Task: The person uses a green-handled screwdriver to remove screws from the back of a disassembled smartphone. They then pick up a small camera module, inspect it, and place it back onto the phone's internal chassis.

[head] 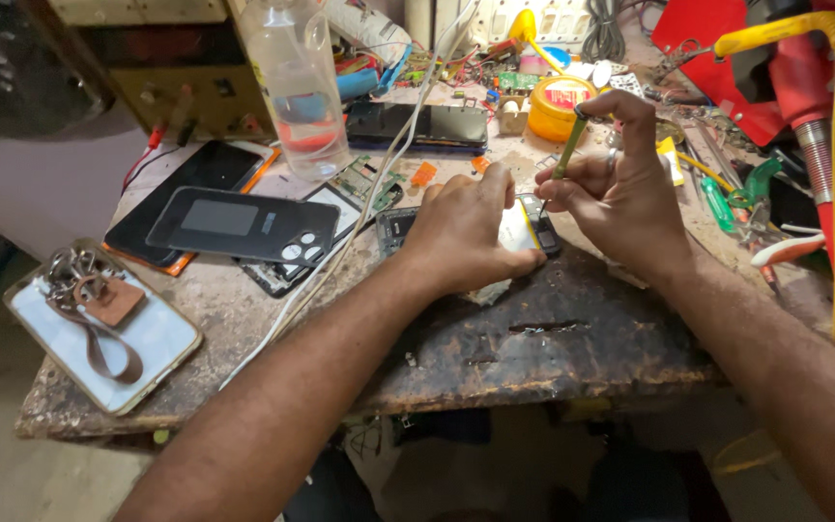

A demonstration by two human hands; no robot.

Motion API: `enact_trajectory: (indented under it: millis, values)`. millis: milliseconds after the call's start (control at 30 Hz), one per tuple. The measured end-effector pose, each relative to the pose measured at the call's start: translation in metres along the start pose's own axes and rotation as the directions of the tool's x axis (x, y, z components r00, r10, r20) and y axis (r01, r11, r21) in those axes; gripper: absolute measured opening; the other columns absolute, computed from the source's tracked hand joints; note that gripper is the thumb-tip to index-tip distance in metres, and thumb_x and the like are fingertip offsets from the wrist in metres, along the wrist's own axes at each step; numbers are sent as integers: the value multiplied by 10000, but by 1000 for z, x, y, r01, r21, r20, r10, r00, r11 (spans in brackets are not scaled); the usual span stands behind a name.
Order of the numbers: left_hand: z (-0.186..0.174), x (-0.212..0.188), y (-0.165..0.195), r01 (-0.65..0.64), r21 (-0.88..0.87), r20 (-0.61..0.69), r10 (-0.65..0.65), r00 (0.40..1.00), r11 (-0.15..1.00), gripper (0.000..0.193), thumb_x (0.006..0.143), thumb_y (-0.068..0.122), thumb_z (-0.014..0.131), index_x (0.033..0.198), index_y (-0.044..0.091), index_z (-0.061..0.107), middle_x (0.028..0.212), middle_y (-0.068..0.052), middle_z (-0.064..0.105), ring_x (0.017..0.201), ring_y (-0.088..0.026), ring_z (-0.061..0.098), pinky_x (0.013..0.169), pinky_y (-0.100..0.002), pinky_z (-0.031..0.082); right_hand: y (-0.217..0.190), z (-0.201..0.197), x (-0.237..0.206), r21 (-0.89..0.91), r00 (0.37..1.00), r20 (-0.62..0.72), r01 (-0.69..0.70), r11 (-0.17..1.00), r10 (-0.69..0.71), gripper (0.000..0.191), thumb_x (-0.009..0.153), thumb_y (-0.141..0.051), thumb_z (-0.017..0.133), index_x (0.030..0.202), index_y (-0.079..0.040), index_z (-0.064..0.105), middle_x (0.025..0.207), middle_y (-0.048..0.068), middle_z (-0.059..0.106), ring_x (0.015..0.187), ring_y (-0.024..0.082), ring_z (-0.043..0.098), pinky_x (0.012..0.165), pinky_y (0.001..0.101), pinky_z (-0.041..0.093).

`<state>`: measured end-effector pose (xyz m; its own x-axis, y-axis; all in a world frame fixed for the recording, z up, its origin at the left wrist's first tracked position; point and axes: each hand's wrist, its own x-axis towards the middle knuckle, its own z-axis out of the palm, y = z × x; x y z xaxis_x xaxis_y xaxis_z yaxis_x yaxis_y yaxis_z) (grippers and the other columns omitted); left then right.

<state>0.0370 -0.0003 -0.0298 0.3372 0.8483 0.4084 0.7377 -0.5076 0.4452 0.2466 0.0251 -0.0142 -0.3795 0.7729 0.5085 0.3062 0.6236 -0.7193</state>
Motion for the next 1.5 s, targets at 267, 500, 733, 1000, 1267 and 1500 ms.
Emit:
enact_trajectory:
  millis: [267, 500, 733, 1000, 1267, 1500]
  values:
    - [-2, 2, 2, 9, -3, 15, -9, 1000, 1000, 707, 629, 537, 859, 1093, 87, 571, 960, -146, 689, 973, -338, 662, 874, -465, 478, 2, 4, -2, 1, 997, -20, 72, 997, -72, 710, 1002, 80, 679, 1481, -212, 244, 1106, 188, 723, 1050, 233, 758, 868, 361, 659]
    - [-3, 3, 1, 16, -1, 33, -16, 999, 1000, 718, 627, 555, 847, 1101, 86, 581, 953, -139, 691, 961, -329, 670, 873, -466, 476, 28, 0, 13, 122, 994, -104, 42, 992, -30, 751, 1024, 103, 667, 1508, -222, 195, 1120, 195, 700, 1057, 226, 750, 886, 365, 674]
    - [-4, 3, 0, 19, -10, 35, -19, 999, 1000, 716, 631, 557, 849, 1102, 90, 579, 956, -125, 692, 959, -322, 674, 862, -469, 478, 25, 4, 9, 90, 991, -71, 119, 989, -113, 716, 1034, 94, 695, 1492, -195, 227, 1187, 202, 663, 1119, 231, 745, 916, 371, 680]
    - [-3, 3, 0, 2, -4, 17, -2, 1000, 1000, 711, 629, 538, 856, 1103, 90, 573, 947, -131, 688, 957, -326, 670, 857, -476, 469, 5, 5, 9, -208, 989, -146, -10, 978, -21, 740, 947, -18, 832, 1399, -209, 279, 959, 150, 757, 905, 178, 770, 749, 301, 630]
    - [0, 2, -2, -12, -15, 8, 12, 1000, 1000, 687, 633, 525, 840, 1092, 90, 572, 957, -119, 696, 970, -323, 669, 866, -477, 468, -4, 9, 17, -19, 1000, 5, 6, 1000, -6, 633, 993, 28, 686, 1435, -208, 300, 1052, 167, 758, 1018, 202, 774, 835, 313, 652]
    - [0, -2, 0, -5, 18, -5, 5, 1000, 1000, 681, 640, 525, 843, 1086, 87, 574, 966, -141, 686, 981, -338, 663, 878, -481, 468, -3, 9, 12, -250, 985, -168, -72, 966, 30, 716, 916, -57, 844, 1386, -199, 323, 947, 137, 771, 913, 201, 792, 740, 331, 649]
